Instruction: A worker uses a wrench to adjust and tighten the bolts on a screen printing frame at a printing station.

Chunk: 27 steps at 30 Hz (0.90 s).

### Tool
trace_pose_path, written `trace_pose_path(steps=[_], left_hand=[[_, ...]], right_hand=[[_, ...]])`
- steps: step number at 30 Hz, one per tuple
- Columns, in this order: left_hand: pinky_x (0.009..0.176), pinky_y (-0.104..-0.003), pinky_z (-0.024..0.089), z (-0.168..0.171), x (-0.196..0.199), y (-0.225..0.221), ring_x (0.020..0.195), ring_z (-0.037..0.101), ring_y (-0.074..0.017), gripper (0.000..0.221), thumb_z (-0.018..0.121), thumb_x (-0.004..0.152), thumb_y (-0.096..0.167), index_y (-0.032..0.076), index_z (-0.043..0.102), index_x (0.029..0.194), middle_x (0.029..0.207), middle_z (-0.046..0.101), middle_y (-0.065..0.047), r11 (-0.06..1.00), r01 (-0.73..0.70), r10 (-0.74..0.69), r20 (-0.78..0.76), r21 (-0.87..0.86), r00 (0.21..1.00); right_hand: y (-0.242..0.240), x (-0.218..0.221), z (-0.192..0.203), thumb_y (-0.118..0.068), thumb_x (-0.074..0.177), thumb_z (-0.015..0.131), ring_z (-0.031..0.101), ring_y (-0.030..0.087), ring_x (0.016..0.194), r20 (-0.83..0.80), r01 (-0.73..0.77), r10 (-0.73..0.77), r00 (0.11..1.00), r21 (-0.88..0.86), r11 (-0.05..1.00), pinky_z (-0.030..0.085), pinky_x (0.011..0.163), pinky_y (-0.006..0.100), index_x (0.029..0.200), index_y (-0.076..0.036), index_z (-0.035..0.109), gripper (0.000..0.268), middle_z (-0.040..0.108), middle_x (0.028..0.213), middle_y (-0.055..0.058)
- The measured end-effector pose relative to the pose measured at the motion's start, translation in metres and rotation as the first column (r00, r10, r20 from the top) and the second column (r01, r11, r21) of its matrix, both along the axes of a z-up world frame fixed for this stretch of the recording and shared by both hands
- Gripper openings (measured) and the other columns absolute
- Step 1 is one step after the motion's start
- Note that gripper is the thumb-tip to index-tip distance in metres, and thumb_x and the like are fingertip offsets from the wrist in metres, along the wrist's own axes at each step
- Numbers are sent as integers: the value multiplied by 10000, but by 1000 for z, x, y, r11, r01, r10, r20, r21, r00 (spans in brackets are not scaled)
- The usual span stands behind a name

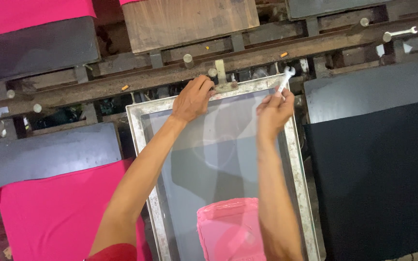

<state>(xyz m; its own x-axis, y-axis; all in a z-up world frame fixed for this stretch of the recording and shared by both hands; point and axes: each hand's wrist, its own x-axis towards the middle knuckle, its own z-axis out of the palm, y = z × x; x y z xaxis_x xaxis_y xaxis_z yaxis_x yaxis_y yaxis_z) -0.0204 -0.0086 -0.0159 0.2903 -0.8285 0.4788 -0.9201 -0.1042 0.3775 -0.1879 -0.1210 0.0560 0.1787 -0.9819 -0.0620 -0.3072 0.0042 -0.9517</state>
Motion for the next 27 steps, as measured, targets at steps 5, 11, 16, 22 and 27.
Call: trace_pose_path(steps=[5, 11, 16, 22, 27], left_hand=[[651, -370, 508, -3, 7, -7, 758, 586, -300, 145, 537, 1086, 175, 90, 529, 968, 892, 465, -54, 997, 81, -81, -10, 7, 997], [695, -355, 504, 0, 4, -4, 766, 575, -260, 143, 535, 1086, 190, 103, 531, 972, 901, 486, -42, 999, 39, -38, -14, 28, 999], [691, -365, 490, 5, 2, -3, 761, 548, -260, 164, 489, 1091, 197, 119, 498, 948, 882, 455, -38, 998, 52, -50, -83, 25, 995], [715, -334, 518, 5, 1, -2, 792, 589, -223, 89, 529, 1059, 166, 133, 512, 978, 896, 483, -22, 998, 21, -21, -6, 56, 1000], [730, -325, 522, 0, 3, -4, 800, 599, -227, 76, 561, 1025, 160, 130, 515, 974, 876, 480, -24, 998, 18, -19, 9, 57, 1000]], right_hand=[[-7, 6, -38, -36, 971, 502, 715, 479, 961, -407, -367, 344, 846, 22, 930, 564, 832, 519, 982, -21, 771, 271, 745, 896, 229], [1, 4, -63, -65, 1015, 452, 654, 518, 907, -201, -63, -6, 980, -332, 941, 516, 826, 516, 1069, 17, 643, 215, 651, 895, 287], [-12, -15, 2, -177, 987, 554, 698, 495, 959, -485, -478, 433, 760, 35, 878, 566, 759, 547, 954, -93, 793, 255, 737, 885, 232], [-97, -32, -54, -182, 964, 625, 693, 472, 964, -638, -655, 447, 626, -120, 746, 536, 837, 567, 1062, -155, 814, 215, 753, 983, 193], [-139, 9, -19, -221, 903, 667, 706, 457, 984, -648, -813, 607, 459, -32, 581, 550, 866, 553, 988, -150, 793, 169, 760, 943, 165]])
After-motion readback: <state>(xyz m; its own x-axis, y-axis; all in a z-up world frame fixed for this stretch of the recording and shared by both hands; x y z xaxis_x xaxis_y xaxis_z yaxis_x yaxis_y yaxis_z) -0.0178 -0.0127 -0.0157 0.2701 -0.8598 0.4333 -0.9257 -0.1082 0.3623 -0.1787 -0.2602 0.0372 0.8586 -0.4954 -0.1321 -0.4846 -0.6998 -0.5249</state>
